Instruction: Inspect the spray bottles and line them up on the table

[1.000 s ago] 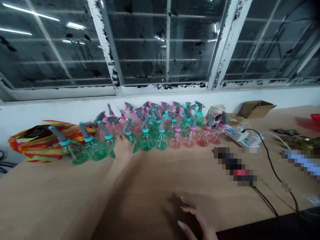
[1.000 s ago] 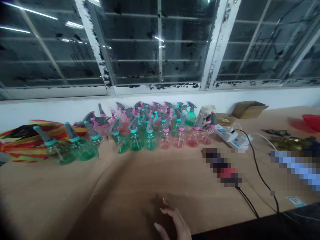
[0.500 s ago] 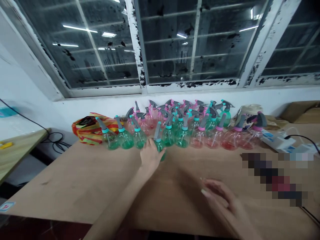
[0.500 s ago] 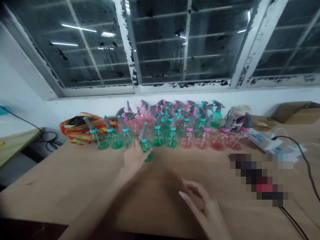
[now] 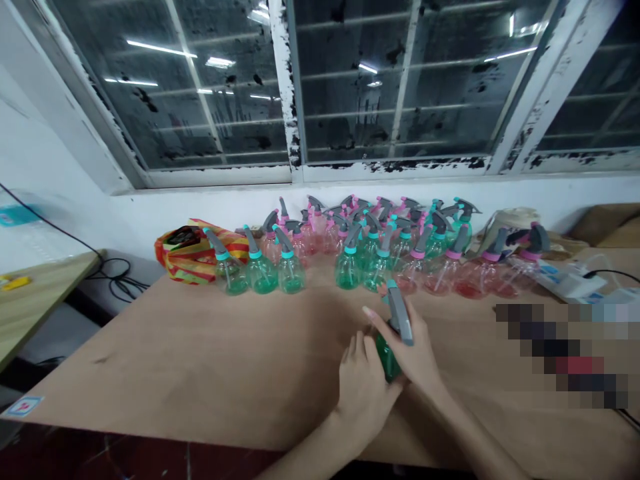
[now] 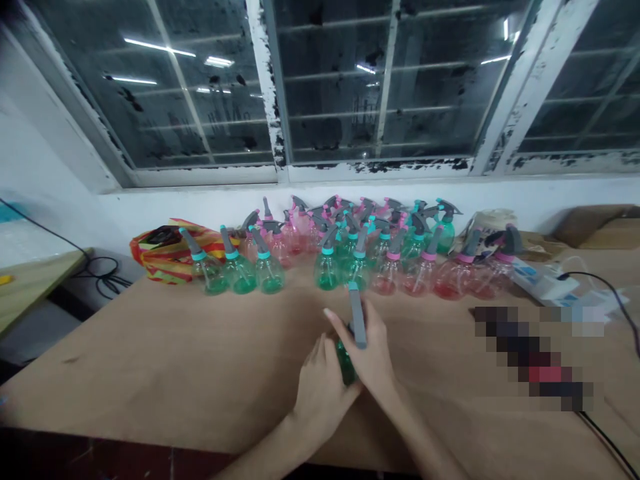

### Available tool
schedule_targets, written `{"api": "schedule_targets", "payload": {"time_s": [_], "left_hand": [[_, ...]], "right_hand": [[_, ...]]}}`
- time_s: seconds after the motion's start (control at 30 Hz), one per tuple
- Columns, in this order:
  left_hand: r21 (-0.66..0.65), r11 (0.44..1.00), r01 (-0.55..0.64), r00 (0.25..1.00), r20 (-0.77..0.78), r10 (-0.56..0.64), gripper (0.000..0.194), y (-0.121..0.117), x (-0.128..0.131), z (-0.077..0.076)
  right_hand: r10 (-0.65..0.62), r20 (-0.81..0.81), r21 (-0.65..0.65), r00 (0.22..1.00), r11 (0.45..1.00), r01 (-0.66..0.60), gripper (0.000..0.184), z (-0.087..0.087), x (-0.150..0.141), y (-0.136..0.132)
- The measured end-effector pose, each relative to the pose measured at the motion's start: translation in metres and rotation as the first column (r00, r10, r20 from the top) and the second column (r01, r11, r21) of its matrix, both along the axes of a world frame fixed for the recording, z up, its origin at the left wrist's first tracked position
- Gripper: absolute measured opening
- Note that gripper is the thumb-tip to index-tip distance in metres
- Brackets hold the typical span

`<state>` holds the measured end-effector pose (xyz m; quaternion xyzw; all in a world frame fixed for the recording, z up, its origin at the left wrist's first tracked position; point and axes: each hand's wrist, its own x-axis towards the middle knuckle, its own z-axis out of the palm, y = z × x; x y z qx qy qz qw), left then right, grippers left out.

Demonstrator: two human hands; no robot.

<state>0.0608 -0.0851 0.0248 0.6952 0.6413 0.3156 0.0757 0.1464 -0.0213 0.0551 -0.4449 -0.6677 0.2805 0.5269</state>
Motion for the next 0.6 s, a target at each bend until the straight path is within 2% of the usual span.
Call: {"api": "schedule_targets", "payload": {"time_s": [0.07,0.13,0.17,0.2,0.27,0.33,0.37,0.4,0.47,0.53,0.6], "left_hand": [[0.021,0.989,0.145,0.988,0.045,-0.146,0.074,-0.007,-0.004,0.000],[0.031,0.962,0.272,0.959,0.075,-0.274,0.070,-0.007,-0.018,0.003],[0.028,0.955,0.296,0.951,0.079,-0.298,0.063,-0.004,-0.031,0.004],[0.023,0.960,0.278,0.957,0.079,-0.279,0.053,0.001,-0.046,0.006],[0.025,0.998,0.058,0.994,0.089,-0.060,0.041,0.017,-0.086,0.010],[0.009,0.979,-0.203,0.971,0.132,0.200,0.033,0.036,-0.128,0.013],[0.009,0.968,-0.252,0.959,0.137,0.249,0.032,0.045,-0.146,0.014],[0.017,0.963,-0.270,0.954,0.138,0.266,0.031,0.053,-0.160,0.015],[0.021,0.972,-0.233,0.964,0.136,0.228,0.026,0.066,-0.174,0.013],[0.009,0.990,-0.141,0.980,0.145,0.138,0.023,0.076,-0.168,0.005],[0.014,0.997,-0.078,0.983,0.170,0.075,0.025,0.087,-0.151,-0.007]], "right_hand": [[0.022,-0.058,-0.049,0.998,0.998,-0.024,0.039,-0.002,0.008,0.002],[0.059,-0.074,-0.069,0.996,0.996,-0.064,0.034,-0.004,0.017,0.005],[0.069,-0.065,-0.065,0.995,0.995,-0.073,0.033,-0.005,0.021,0.006],[0.074,-0.052,-0.056,0.996,0.995,-0.077,0.032,-0.007,0.024,0.006],[0.071,-0.031,-0.045,0.997,0.996,-0.073,0.032,-0.009,0.027,0.007],[0.076,-0.026,-0.057,0.997,0.995,-0.078,0.033,-0.011,0.027,0.007],[0.080,-0.024,-0.066,0.996,0.994,-0.082,0.033,-0.011,0.026,0.006],[0.082,-0.021,-0.076,0.996,0.994,-0.083,0.034,-0.010,0.025,0.006],[0.082,-0.003,-0.078,0.997,0.994,-0.082,0.036,-0.008,0.023,0.005],[0.085,0.011,-0.063,0.996,0.994,-0.084,0.036,-0.004,0.023,0.005],[0.071,0.010,-0.051,0.997,0.996,-0.070,0.036,-0.001,0.027,0.007]]}}
